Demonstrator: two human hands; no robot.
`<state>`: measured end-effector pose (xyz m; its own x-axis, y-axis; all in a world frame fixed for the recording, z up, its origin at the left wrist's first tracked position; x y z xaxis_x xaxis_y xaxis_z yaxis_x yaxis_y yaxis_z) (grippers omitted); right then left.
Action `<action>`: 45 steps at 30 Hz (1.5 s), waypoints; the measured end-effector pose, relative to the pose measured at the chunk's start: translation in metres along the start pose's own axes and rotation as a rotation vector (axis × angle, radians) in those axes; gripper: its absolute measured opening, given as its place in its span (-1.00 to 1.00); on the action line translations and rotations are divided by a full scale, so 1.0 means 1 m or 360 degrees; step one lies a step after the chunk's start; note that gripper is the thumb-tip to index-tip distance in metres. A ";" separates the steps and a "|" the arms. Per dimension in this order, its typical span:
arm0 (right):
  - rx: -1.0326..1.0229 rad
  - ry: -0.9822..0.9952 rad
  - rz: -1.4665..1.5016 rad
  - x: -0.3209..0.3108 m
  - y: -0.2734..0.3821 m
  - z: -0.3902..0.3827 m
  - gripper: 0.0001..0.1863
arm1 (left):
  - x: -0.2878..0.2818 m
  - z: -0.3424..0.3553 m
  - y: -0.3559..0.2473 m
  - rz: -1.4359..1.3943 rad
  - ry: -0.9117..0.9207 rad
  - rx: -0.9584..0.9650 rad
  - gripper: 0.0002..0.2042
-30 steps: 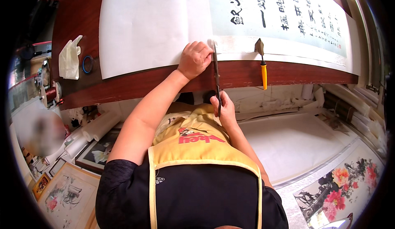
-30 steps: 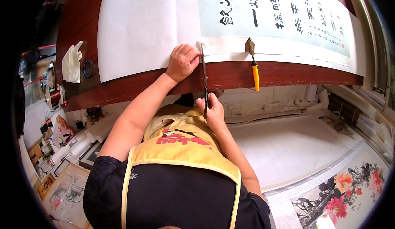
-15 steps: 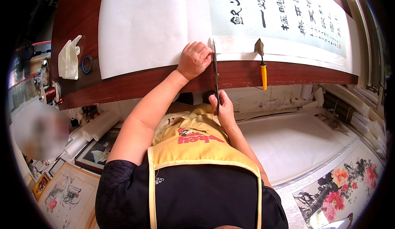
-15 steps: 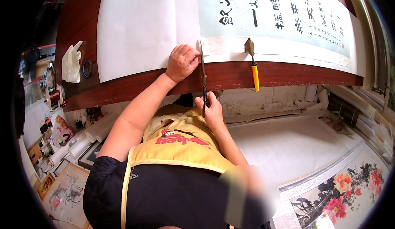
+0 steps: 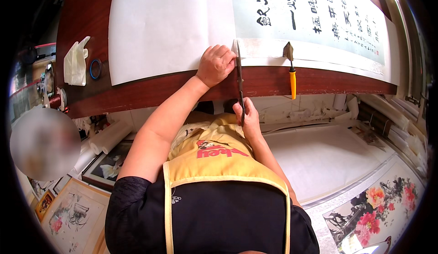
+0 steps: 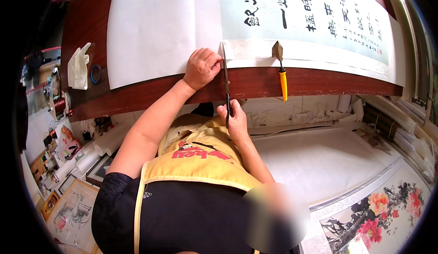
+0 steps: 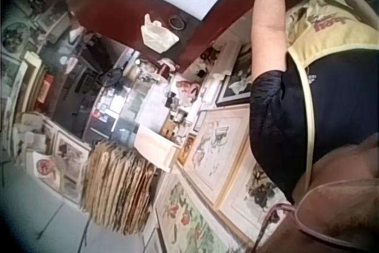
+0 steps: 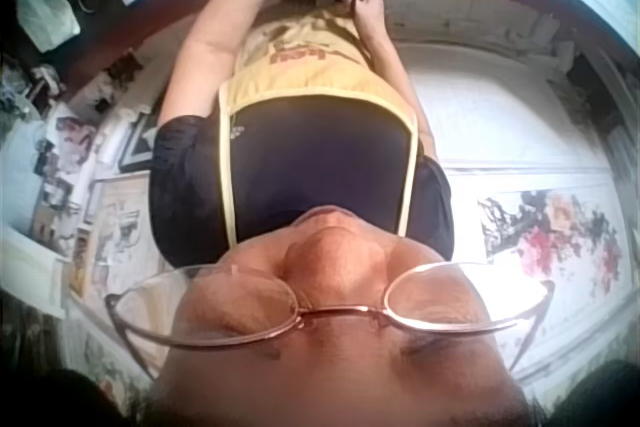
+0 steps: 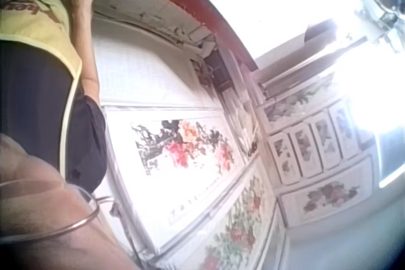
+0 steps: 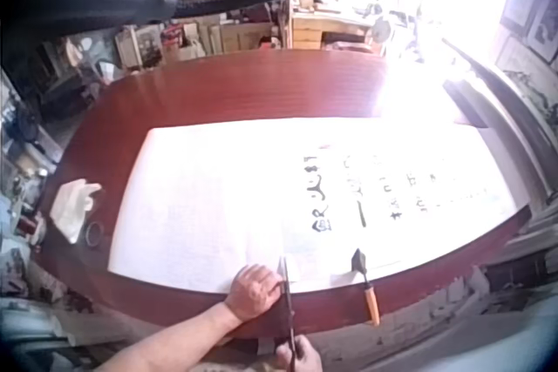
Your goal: The person mounts a calligraphy scroll onto a wooden table using a spatula to smooth a translucent backing sheet. They apply adhesive tape along the edges, trim excess material with scissors, and press the sheet down to secure the artwork. The person then covers the mounted scroll with a protective white sheet and smooths it out.
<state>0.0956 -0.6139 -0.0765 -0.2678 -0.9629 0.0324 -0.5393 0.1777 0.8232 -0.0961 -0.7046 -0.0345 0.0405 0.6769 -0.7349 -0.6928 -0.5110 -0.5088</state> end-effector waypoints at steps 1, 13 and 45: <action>-0.0010 -0.0007 -0.0007 -0.001 -0.001 0.000 -0.49 | 0.000 0.000 0.000 0.0001 0.0001 0.0003 -0.82; 0.0085 -0.0016 0.0175 0.000 0.001 -0.002 -0.55 | 0.000 0.001 -0.002 0.0004 0.0011 0.0042 -0.84; -0.0219 0.0128 -0.0478 -0.003 0.050 0.002 -0.64 | -0.047 -0.084 -0.038 -0.0534 0.1065 0.0160 -0.86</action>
<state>0.0676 -0.6020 -0.0361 -0.0465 -0.9821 -0.1828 -0.4702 -0.1399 0.8714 -0.0110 -0.7617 -0.0183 0.6672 0.3048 -0.6797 -0.6276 -0.2615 -0.7333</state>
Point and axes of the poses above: each hand's wrist, its own z-axis towards the middle knuckle, its own x-axis out of the palm, y = z × x, the point moved 6 cm from there along z, towards the middle knuckle, and after that the axes turned 4 degrees about -x, right-handed, at the moved point
